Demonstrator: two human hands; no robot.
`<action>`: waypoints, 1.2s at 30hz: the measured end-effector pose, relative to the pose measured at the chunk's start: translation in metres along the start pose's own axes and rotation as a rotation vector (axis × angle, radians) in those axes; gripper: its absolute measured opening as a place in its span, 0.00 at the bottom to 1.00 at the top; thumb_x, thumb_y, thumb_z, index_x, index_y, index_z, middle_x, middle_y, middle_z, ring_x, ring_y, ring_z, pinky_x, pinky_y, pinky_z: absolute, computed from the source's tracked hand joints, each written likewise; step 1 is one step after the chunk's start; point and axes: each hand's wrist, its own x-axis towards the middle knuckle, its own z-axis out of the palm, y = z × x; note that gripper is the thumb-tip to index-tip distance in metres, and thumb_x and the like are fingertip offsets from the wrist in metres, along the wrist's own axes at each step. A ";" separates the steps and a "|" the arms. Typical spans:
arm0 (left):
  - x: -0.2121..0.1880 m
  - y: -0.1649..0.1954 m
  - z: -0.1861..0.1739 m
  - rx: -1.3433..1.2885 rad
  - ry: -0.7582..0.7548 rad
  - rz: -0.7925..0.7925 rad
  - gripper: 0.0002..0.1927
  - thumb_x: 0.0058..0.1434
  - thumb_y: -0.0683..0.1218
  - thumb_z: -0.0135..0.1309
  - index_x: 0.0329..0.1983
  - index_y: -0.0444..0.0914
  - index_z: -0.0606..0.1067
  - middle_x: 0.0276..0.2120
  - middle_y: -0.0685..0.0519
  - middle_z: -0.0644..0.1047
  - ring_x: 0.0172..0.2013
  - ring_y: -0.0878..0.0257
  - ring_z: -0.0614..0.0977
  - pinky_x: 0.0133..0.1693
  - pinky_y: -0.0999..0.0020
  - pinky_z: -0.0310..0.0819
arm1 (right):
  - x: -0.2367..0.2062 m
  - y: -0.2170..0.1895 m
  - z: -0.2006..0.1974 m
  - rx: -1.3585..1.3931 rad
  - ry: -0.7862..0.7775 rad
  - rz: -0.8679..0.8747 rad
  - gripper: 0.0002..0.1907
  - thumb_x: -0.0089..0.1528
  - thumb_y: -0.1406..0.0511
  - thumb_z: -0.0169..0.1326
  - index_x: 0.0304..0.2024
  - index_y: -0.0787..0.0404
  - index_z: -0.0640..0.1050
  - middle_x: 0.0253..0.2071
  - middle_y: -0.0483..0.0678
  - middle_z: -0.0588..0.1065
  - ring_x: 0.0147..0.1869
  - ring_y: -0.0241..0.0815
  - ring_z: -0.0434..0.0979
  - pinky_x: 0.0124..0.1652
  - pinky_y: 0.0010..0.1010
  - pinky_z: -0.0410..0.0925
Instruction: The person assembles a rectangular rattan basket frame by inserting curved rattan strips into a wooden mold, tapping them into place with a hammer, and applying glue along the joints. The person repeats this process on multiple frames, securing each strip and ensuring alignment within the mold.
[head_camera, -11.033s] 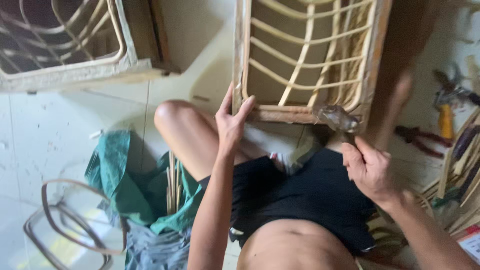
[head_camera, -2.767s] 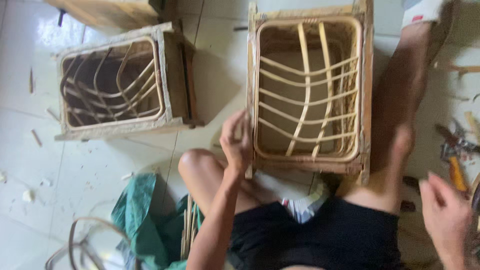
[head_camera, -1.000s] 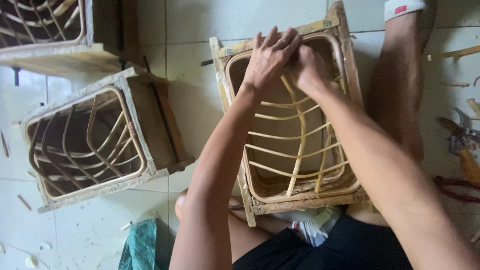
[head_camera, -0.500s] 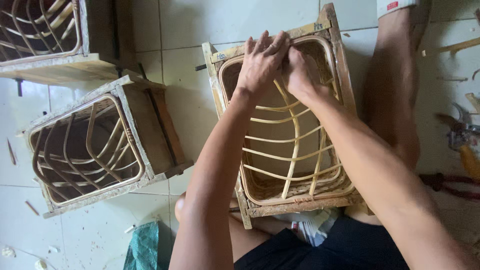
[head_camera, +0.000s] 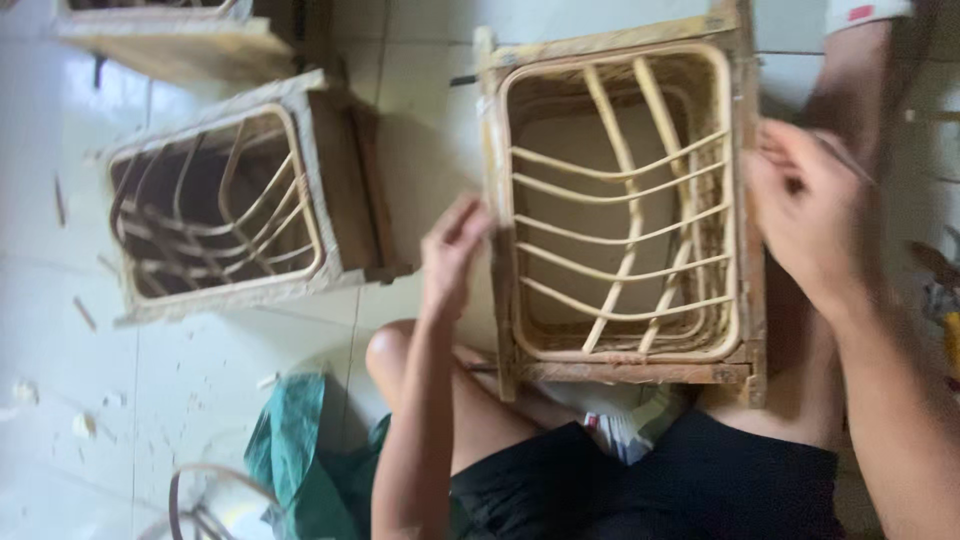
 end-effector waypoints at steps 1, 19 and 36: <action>-0.009 -0.013 0.002 -0.056 -0.032 0.004 0.32 0.64 0.46 0.61 0.69 0.32 0.68 0.60 0.45 0.77 0.56 0.59 0.79 0.56 0.65 0.73 | -0.017 0.004 -0.003 -0.078 0.012 0.033 0.16 0.77 0.68 0.56 0.66 0.68 0.74 0.55 0.60 0.77 0.57 0.48 0.81 0.56 0.36 0.75; -0.056 -0.062 0.026 -0.163 0.053 0.068 0.33 0.67 0.45 0.57 0.74 0.31 0.63 0.62 0.46 0.74 0.55 0.63 0.76 0.56 0.69 0.72 | -0.088 0.025 0.026 0.429 -0.112 0.622 0.21 0.75 0.54 0.45 0.57 0.65 0.74 0.44 0.53 0.77 0.40 0.38 0.79 0.38 0.39 0.76; -0.147 -0.096 0.010 0.443 0.040 0.275 0.31 0.61 0.39 0.55 0.68 0.31 0.62 0.55 0.44 0.70 0.53 0.58 0.71 0.56 0.63 0.68 | -0.414 0.063 -0.114 -0.136 0.236 1.016 0.19 0.73 0.62 0.53 0.65 0.63 0.75 0.47 0.53 0.80 0.45 0.41 0.80 0.42 0.32 0.74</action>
